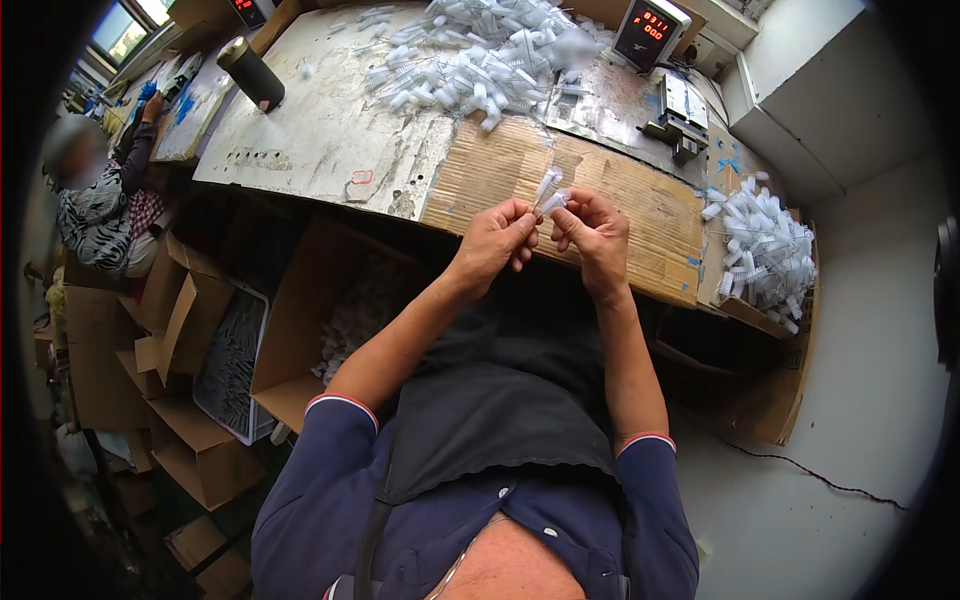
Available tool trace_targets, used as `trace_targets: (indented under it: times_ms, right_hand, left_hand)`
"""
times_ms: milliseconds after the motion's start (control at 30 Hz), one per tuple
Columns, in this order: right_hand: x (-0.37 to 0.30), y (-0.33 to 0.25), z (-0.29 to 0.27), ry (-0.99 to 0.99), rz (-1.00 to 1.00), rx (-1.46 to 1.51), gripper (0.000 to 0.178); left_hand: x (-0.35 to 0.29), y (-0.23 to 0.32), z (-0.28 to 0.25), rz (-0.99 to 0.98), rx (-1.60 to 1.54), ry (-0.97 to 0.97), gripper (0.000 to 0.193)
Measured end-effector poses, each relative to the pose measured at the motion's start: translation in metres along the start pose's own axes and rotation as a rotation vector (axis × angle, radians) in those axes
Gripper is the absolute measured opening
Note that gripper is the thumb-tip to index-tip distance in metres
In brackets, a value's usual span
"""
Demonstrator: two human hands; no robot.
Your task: Assembling small white plastic components using a workbench jig and placing them into a box.
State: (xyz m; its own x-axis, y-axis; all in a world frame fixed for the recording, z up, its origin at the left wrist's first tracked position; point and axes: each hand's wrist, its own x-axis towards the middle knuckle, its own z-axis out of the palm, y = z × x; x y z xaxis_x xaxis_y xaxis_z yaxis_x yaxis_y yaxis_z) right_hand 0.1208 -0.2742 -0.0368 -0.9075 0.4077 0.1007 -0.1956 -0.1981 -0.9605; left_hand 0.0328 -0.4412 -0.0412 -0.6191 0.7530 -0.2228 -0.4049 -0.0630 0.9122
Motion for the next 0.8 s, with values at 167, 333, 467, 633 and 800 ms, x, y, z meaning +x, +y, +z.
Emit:
trace_targets:
  times_ms: [167,333,467,633,800]
  right_hand:
    - [0.000,-0.003,0.001,0.005,0.013,0.021,0.033]
    - [0.000,-0.011,0.010,-0.023,-0.019,0.011,0.040]
    - [0.009,-0.009,0.019,-0.112,-0.020,-0.098,0.049]
    - [0.024,-0.011,0.029,-0.182,0.060,-0.061,0.049]
    - [0.040,-0.012,0.052,-0.257,0.139,-0.026,0.039]
  left_hand:
    - [-0.002,-0.004,-0.006,-0.016,-0.031,-0.052,0.021]
    - [-0.006,-0.007,-0.015,-0.033,-0.167,-0.170,0.023]
    - [-0.010,-0.011,-0.024,-0.068,-0.342,-0.190,0.024]
    - [-0.010,-0.005,-0.034,-0.104,-0.492,-0.245,0.025]
    - [-0.020,0.012,-0.046,-0.160,-0.562,-0.219,0.023]
